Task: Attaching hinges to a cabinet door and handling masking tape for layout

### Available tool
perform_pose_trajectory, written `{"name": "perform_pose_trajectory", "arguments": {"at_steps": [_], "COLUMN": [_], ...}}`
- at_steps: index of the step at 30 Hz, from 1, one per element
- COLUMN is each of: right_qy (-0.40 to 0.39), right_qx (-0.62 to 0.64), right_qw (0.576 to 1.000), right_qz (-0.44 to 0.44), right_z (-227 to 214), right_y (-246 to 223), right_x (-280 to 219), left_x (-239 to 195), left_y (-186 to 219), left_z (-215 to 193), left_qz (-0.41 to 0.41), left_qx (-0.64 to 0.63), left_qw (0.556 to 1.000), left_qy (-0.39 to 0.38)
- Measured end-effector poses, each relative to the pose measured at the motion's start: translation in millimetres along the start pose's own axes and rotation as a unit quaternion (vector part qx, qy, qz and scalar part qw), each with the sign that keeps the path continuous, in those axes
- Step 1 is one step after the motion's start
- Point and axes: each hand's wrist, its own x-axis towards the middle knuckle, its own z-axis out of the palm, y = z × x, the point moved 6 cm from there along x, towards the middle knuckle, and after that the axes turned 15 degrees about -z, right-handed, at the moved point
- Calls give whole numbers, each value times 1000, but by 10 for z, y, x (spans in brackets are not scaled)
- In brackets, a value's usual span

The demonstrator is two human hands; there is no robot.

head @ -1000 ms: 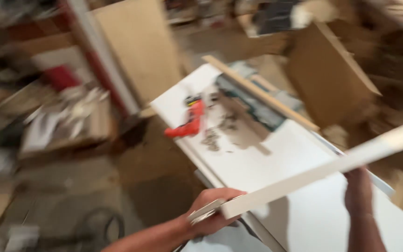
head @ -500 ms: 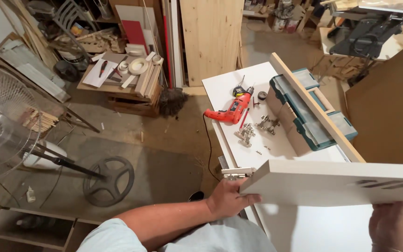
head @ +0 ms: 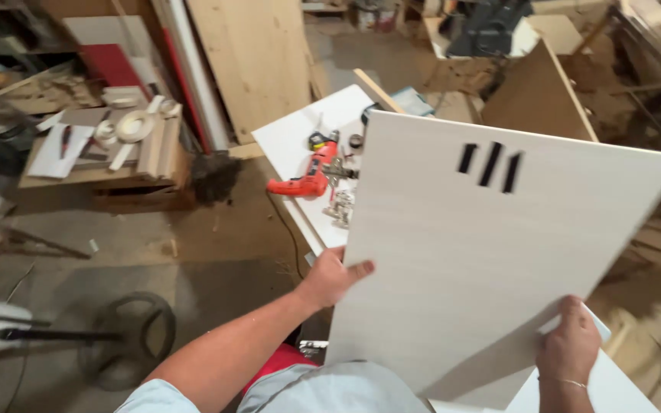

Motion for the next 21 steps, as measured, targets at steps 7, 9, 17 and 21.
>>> {"name": "perform_pose_trajectory", "arguments": {"at_steps": [7,9,17,21], "right_qy": [-63,-66,-180,-242], "right_qx": [-93,-120,-215,-271], "right_qw": [989,989,960,932], "right_qz": [93,53,-20,-1], "right_z": [-29,-20,211,457], "right_y": [-783,-382,-432,-360], "right_x": [-80,243,857,708], "left_x": [167,341,-381,-357], "left_y": [-172,-478,-637,-1349], "left_z": [113,180,463,425], "left_qz": [-53,-57,-281,-296], "left_qx": [-10,-38,-4,-118], "left_qw": [998,997,959,948], "left_qy": [22,27,25,12]}}
